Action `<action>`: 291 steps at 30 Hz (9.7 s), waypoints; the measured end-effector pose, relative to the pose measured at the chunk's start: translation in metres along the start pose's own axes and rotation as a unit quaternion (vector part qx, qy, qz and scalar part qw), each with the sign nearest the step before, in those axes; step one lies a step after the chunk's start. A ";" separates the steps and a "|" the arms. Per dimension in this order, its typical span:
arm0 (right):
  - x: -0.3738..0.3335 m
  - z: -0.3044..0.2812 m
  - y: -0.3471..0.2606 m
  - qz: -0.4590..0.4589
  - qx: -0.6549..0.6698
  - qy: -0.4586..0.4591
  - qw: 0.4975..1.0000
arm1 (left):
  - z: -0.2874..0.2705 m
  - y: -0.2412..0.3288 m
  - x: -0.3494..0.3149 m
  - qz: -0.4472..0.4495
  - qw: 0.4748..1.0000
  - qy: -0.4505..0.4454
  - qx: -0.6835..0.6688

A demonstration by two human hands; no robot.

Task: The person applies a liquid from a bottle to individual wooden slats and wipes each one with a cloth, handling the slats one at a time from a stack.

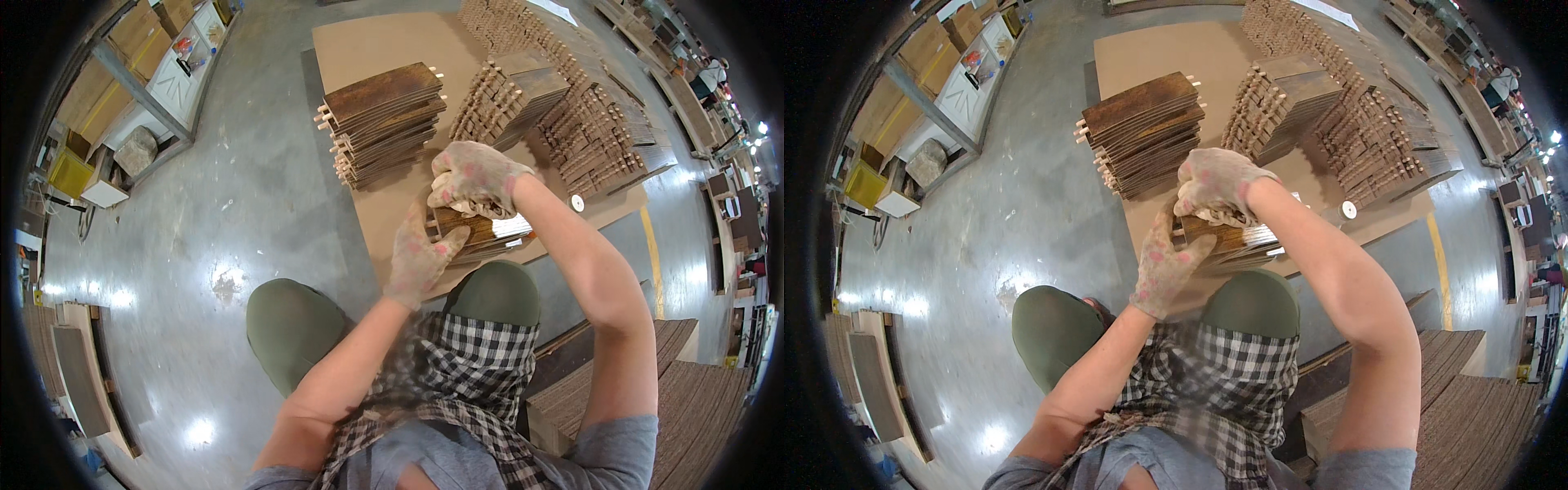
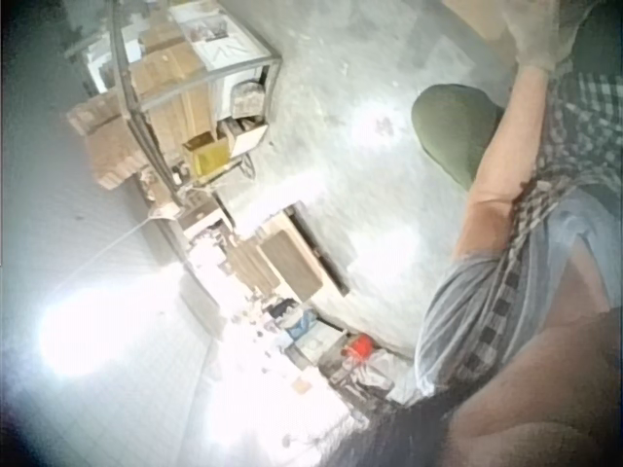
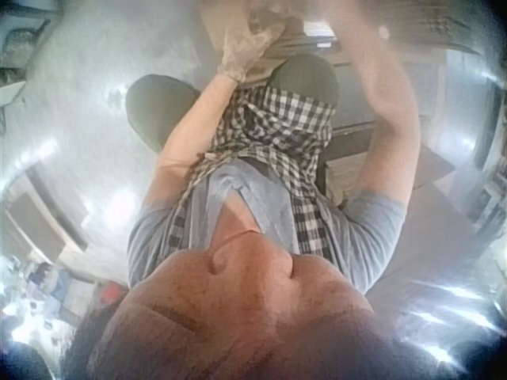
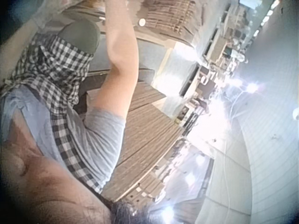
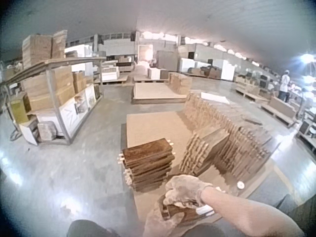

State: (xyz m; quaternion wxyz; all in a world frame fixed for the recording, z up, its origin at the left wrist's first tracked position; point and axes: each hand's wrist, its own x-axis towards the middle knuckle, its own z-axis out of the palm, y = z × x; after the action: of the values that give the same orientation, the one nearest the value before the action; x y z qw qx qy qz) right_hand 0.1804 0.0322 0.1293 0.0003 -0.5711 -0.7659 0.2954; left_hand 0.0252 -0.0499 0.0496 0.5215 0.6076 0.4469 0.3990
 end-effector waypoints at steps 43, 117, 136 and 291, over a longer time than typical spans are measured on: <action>-0.067 0.081 0.047 -0.090 -0.225 0.257 0.935 | 0.009 -0.021 -0.018 0.131 0.989 0.055 0.032; -0.128 0.173 0.155 0.150 0.489 0.436 0.740 | -0.093 -0.194 0.099 0.082 0.873 -0.249 0.413; -0.121 0.198 0.172 0.158 0.103 0.534 0.824 | -0.133 0.031 0.160 0.306 0.739 0.061 0.598; -0.133 0.194 0.176 0.196 0.424 0.563 0.681 | -0.118 -0.276 0.275 0.113 0.836 -0.253 0.475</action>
State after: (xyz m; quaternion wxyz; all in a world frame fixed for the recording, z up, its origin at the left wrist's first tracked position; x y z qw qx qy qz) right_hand 0.3149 -0.1416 -0.0661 0.6158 -0.7058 -0.2842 0.2045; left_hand -0.0444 0.2624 -0.2021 0.2154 0.9063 0.3627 0.0265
